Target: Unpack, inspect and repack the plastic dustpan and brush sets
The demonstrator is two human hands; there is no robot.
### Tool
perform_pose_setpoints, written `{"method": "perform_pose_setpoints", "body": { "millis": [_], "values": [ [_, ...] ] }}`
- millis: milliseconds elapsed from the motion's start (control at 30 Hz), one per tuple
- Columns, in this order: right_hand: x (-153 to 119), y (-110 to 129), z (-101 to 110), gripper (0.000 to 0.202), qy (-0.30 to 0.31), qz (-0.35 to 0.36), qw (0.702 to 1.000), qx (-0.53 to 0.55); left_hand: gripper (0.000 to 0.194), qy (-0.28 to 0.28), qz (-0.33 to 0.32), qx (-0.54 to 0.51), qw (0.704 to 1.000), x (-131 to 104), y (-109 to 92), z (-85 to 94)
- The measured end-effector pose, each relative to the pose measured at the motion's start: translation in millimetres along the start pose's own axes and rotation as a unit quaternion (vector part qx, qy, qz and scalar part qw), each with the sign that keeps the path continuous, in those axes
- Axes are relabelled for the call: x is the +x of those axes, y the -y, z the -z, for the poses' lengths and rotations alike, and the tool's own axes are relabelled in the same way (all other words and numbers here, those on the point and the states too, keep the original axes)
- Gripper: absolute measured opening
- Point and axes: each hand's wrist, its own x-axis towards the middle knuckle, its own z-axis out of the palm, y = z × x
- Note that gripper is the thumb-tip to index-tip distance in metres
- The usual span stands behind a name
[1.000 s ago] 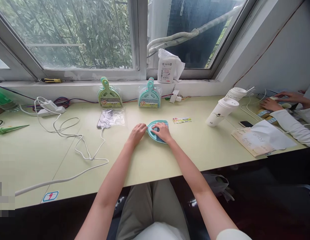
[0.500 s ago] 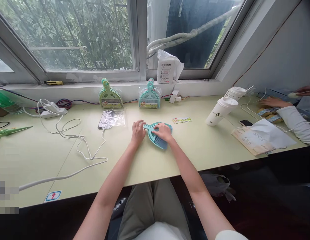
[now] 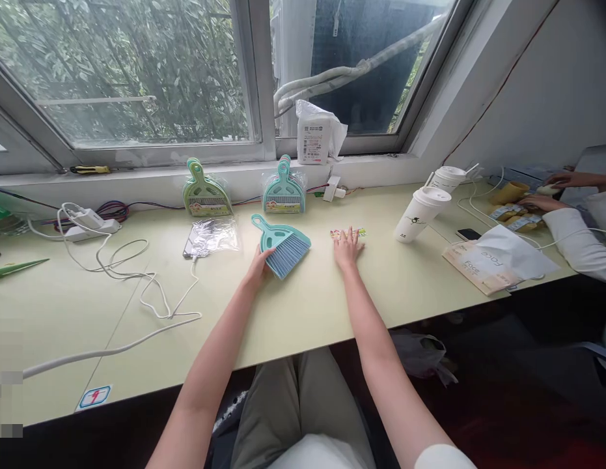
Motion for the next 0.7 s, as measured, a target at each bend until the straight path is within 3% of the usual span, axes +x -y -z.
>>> {"method": "perform_pose_setpoints", "body": {
  "millis": [100,267,333,433,567,633,700],
  "values": [
    [1,-10,-10,0.037,0.074,0.016,0.997,-0.010,0.049,-0.025,-0.004,-0.007,1.000,7,-2,10.9],
    [-23,23,-25,0.039,0.096,0.151,0.984,0.001,0.046,-0.073,-0.025,-0.014,0.997,12,1,17.4],
    [-30,33,-27,0.034,0.104,0.174,0.979,0.000,0.046,-0.085,-0.017,-0.019,0.996,14,2,18.4],
    [-28,36,-23,0.029,0.094,0.140,0.985,0.041,0.049,-0.085,-0.003,-0.025,0.996,15,4,18.5],
    [-22,37,-12,0.053,0.030,0.044,0.983,0.174,0.053,-0.052,0.005,-0.012,0.999,13,4,13.3],
    [-29,46,-9,0.060,0.018,0.075,0.977,0.200,0.053,-0.037,0.004,-0.017,0.999,12,4,9.0],
    [-45,61,-10,0.057,0.057,0.161,0.969,0.178,0.052,-0.026,0.005,-0.042,0.999,11,3,5.2]
  ]
}}
